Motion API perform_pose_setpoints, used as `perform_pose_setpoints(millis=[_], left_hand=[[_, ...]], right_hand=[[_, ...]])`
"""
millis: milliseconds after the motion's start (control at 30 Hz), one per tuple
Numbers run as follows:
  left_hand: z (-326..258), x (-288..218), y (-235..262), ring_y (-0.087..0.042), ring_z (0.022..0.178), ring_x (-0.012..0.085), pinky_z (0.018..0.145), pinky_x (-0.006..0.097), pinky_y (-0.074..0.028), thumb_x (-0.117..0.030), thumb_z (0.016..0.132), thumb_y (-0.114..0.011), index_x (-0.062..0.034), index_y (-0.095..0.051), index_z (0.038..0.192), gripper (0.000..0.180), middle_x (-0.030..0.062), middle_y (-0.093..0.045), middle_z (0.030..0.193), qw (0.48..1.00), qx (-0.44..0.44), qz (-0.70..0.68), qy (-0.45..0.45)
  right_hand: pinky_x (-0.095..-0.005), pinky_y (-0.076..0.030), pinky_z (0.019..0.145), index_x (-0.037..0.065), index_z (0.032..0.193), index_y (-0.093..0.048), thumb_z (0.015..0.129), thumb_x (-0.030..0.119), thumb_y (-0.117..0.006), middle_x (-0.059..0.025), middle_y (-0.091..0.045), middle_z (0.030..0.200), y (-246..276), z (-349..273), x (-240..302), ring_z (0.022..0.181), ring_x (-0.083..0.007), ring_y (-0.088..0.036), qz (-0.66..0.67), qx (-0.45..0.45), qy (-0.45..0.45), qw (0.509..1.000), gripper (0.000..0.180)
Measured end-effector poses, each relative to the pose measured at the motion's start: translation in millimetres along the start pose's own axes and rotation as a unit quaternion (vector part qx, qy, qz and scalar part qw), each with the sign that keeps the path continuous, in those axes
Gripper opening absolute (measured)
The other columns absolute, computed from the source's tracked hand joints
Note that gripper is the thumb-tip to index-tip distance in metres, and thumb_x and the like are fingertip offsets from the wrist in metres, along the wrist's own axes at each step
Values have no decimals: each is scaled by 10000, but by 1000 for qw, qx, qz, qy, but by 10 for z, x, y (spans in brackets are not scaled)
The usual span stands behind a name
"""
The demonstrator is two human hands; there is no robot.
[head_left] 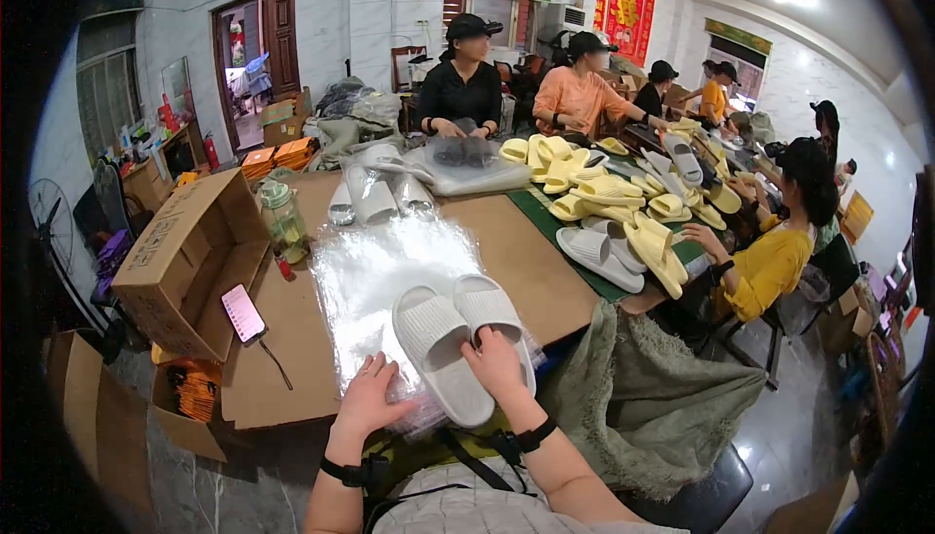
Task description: Packing manufactured sandals into plastic bags.
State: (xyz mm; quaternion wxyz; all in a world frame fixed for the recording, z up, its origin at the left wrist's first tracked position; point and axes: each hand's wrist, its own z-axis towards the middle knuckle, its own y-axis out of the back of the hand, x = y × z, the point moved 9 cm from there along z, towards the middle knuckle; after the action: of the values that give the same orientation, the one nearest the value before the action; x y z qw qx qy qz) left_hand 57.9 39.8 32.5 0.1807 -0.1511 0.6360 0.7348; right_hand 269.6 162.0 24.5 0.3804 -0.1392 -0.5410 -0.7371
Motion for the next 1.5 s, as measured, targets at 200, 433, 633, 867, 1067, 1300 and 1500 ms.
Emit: perform_pose_setpoints(millis=[200,433,633,867,1067,1300,1500], left_hand=[[-2,-10,24,-359,1412,455,1131,484,-373,-495,738,-774,-28,-567,1334,785,274,-414,1501,1000,-5,2,4],[23,27,39,-422,1365,463,1105,476,-398,-438,839,-716,-43,-614,1284,603,269,-487,1441,998,-42,-39,19],[52,138,-2,-459,1344,440,1072,460,-431,-331,880,-682,-68,-650,1231,440,238,-519,1424,996,-59,-61,32],[70,-91,212,-612,1083,351,911,439,-506,-240,791,-752,-108,-729,1050,291,119,-668,1156,995,-97,28,25],[177,-127,280,-579,1065,329,923,436,-482,-267,773,-770,-108,-750,972,256,110,-662,1111,989,-131,61,42],[158,-408,202,-538,1230,377,1029,450,-440,-271,787,-767,-85,-679,1058,340,179,-635,1233,968,-201,52,-143],[146,-451,126,-616,1128,318,920,420,-515,-264,799,-766,-108,-690,1046,302,115,-657,1218,978,-155,26,-134]], right_hand=[[-509,-491,692,42,940,-550,881,344,-687,-163,-610,882,-11,4,10,810,-395,-623,-13,21,-3,1000,337],[-517,-482,667,48,914,-545,868,325,-693,-168,-613,874,3,-18,15,785,-402,-628,2,-25,5,1000,318],[-498,-469,671,33,875,-559,855,261,-692,-181,-610,823,281,-157,-149,768,-392,-614,52,-76,-33,995,265],[-385,-443,599,-35,836,-532,892,160,-718,-190,-588,755,965,-492,-578,645,-296,-541,163,-183,-68,967,275],[-271,-470,807,-55,1100,-616,965,80,-627,-53,-665,999,1227,-724,-1021,896,-123,-587,376,-196,-106,899,191],[-269,-464,869,-53,1237,-581,991,116,-617,-57,-656,1145,1275,-751,-1196,1003,-125,-599,456,-209,-78,861,300],[-257,-462,820,-58,1217,-584,988,99,-617,-51,-661,1056,1184,-739,-974,939,-111,-593,385,-181,-79,902,279]])
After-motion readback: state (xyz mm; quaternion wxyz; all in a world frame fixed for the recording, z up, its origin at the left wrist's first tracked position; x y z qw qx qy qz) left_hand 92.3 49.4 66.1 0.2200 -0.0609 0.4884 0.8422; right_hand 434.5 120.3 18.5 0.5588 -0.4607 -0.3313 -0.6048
